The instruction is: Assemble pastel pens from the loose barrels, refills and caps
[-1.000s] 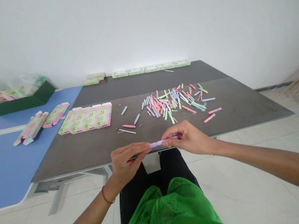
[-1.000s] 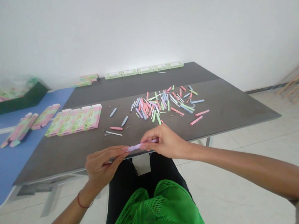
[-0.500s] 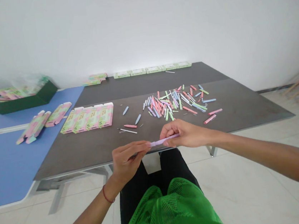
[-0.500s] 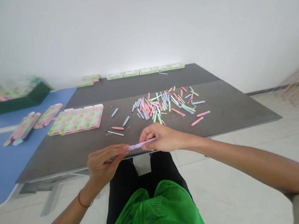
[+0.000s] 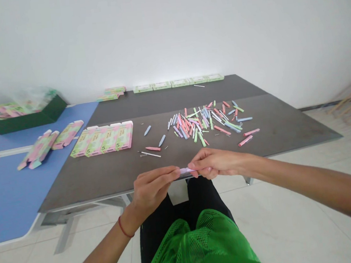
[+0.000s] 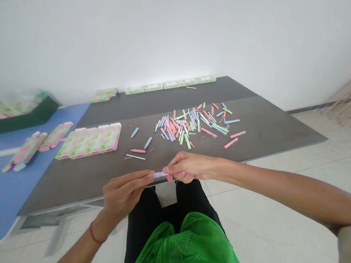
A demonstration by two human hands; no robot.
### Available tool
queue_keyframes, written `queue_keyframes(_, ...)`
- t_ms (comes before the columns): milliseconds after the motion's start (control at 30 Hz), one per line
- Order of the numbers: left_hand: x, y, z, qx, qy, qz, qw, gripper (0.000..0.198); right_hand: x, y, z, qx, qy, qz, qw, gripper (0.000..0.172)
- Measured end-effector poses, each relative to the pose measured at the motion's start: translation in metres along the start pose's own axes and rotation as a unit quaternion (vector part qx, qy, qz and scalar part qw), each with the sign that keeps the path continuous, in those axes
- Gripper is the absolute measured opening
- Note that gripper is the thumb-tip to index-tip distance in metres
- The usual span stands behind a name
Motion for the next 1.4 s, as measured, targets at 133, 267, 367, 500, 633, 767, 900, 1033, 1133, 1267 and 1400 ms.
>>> queue_keyframes(133,0.001,0.006,-0.001,-0.159,-0.067,-0.008,0.985,0.009,0.001,-0.013,-0.008,-0.126,-0.194,0.136,0.963,0.024)
queue_keyframes(267,0.003,0.003,-0.007,-0.284,-0.163,0.010,0.945,0.011,-0.003,-0.017,-0.001,-0.160,-0.202,0.236,0.937,0.021)
queue_keyframes(367,0.004,0.001,-0.013,-0.331,-0.196,0.034,0.922,0.015,-0.006,-0.018,0.004,-0.160,-0.199,0.264,0.930,0.021)
queue_keyframes(500,0.009,0.000,-0.017,-0.362,-0.231,0.063,0.901,0.023,-0.005,-0.019,0.003,-0.162,-0.203,0.267,0.928,0.018)
queue_keyframes(633,0.016,0.000,-0.015,-0.375,-0.273,0.069,0.883,0.025,0.000,-0.021,0.000,-0.177,-0.221,0.269,0.921,0.017)
queue_keyframes(767,0.019,-0.001,-0.015,-0.380,-0.301,0.068,0.872,0.022,0.004,-0.025,-0.004,-0.196,-0.277,0.278,0.899,0.014)
queue_keyframes(900,0.020,0.001,-0.013,-0.381,-0.299,0.063,0.872,0.022,0.009,-0.028,-0.011,-0.226,-0.343,0.278,0.868,0.021)
queue_keyframes(1033,0.020,0.005,-0.008,-0.357,-0.266,0.045,0.894,0.019,0.012,-0.024,-0.011,-0.245,-0.339,0.265,0.869,0.022)
queue_keyframes(1133,0.018,0.007,-0.003,-0.334,-0.229,0.044,0.913,0.016,0.012,-0.023,-0.010,-0.255,-0.321,0.271,0.871,0.026)
queue_keyframes(1267,0.017,0.006,0.002,-0.338,-0.222,0.040,0.914,0.015,0.015,-0.026,-0.011,-0.271,-0.349,0.272,0.855,0.028)
queue_keyframes(1400,0.018,0.005,0.005,-0.389,-0.276,0.043,0.878,0.019,0.020,-0.029,-0.012,-0.285,-0.395,0.261,0.834,0.026)
Point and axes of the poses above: each hand's wrist, its own y-axis towards the middle knuckle, its own x-axis out of the palm, z = x × y, the point moved 3 cm from there along y, towards the middle knuckle, and after that the axes turned 9 degrees about -y, right-handed, at the moved point
